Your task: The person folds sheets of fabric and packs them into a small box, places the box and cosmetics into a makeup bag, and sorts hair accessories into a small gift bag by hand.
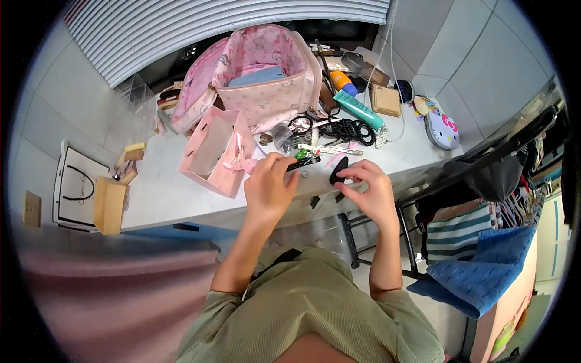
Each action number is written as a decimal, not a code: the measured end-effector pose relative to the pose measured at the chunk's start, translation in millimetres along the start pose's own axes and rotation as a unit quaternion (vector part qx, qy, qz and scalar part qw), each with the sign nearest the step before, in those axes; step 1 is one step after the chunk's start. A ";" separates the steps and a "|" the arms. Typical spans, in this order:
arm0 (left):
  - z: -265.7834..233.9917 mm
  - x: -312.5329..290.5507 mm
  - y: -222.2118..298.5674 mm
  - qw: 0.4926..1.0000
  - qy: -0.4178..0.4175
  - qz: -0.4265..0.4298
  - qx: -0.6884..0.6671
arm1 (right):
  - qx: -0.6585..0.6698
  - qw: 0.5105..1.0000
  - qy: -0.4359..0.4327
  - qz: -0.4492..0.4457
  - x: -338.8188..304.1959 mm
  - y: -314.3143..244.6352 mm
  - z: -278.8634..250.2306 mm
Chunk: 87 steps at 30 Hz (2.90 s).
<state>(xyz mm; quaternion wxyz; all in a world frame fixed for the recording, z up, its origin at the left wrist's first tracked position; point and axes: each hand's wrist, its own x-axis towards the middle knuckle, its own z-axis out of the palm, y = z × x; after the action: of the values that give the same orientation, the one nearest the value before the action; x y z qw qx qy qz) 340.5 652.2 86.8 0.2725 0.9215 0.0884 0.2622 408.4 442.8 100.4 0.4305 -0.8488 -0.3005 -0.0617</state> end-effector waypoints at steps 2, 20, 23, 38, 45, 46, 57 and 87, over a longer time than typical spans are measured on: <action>4.4 -2.5 3.9 1.000 0.011 -0.004 0.008 | -0.001 1.000 -0.012 -0.015 -0.2 5.3 -3.8; 20.8 -14.1 26.7 0.996 0.058 -0.021 0.066 | -0.007 0.984 0.007 -0.176 6.8 37.0 0.8; 20.7 -13.0 29.0 0.996 0.047 -0.025 0.078 | -0.017 0.977 0.039 -0.210 7.8 41.8 2.3; -0.8 -20.1 41.9 0.993 0.116 -0.014 0.030 | 0.041 0.965 0.087 -0.242 13.9 26.1 10.8; -60.6 -28.2 45.6 0.979 0.201 -0.032 -0.027 | 0.166 0.964 0.016 -0.209 29.9 -10.1 28.4; -69.2 -29.4 43.0 0.974 0.217 -0.048 -0.036 | 0.168 0.963 0.015 -0.213 33.9 -17.3 30.9; -127.9 5.8 -8.9 0.965 0.257 -0.041 0.012 | 0.252 0.931 0.062 -0.258 89.2 -99.1 61.8; -36.0 -1.2 25.3 0.983 0.114 0.129 -0.062 | 0.110 0.988 0.102 -0.047 43.1 -20.0 0.5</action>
<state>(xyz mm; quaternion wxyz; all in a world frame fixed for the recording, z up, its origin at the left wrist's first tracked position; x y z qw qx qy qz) 320.8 647.1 125.9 0.2817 0.8706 -0.0171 0.4031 432.0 471.9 129.6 0.5464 -0.7706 -0.2992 -0.1345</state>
